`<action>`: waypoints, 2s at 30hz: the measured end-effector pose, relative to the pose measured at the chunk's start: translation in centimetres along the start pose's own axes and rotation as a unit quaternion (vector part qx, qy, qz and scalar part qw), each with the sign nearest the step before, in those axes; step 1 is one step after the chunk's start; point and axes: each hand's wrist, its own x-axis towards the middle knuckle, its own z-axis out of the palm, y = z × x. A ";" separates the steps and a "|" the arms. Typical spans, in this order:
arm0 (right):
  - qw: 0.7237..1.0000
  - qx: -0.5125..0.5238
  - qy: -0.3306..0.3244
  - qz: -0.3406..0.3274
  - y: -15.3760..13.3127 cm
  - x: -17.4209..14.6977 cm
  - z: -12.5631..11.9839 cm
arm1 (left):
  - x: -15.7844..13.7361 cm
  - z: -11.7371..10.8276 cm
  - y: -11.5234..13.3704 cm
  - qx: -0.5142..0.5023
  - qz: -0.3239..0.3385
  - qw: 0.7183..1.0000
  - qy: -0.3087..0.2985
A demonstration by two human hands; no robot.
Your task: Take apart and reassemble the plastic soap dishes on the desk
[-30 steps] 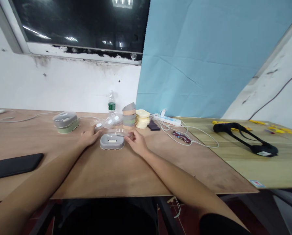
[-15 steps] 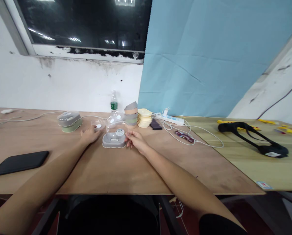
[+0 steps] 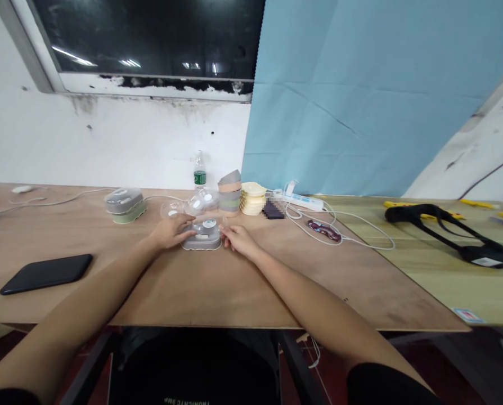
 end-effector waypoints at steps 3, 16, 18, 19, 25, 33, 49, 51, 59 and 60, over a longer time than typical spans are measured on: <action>0.987 -0.142 0.025 -0.075 0.1 -0.1 -0.5 | 0.1 0.0 0.2 -0.003 -0.003 1.000 -0.004; 0.935 -0.317 -0.001 -0.159 -0.3 -0.5 -0.6 | -0.2 -0.4 -1.7 -0.081 -0.062 0.994 -0.034; 0.936 -0.316 0.000 -0.156 -0.2 -0.4 -0.6 | -0.2 -0.5 -1.8 -0.091 -0.064 0.993 -0.036; 0.938 -0.311 0.001 -0.153 -0.2 -0.4 -0.6 | -0.2 -0.5 -1.9 -0.098 -0.065 0.992 -0.037; 0.953 -0.272 0.023 -0.133 -0.1 -0.3 -0.5 | -0.2 -0.4 -2.4 -0.123 -0.066 0.990 -0.030; 0.952 -0.248 -0.024 -0.180 0.4 -0.1 -0.7 | -0.3 -0.3 -2.5 -0.104 -0.064 0.992 -0.031; 0.960 -0.215 -0.016 -0.179 0.2 -0.3 -0.8 | -0.2 -0.2 -2.3 -0.091 -0.047 0.994 -0.031; 0.958 -0.217 -0.033 -0.184 0.2 -0.3 -0.9 | -0.2 -0.1 -2.5 -0.096 -0.045 0.994 -0.033; 0.958 -0.219 -0.031 -0.182 0.1 -0.4 -1.0 | -0.2 0.5 -3.0 -0.093 -0.047 0.994 -0.043; 0.958 -0.220 -0.031 -0.182 0.1 -0.4 -0.9 | -0.2 0.6 -3.1 -0.093 -0.049 0.993 -0.045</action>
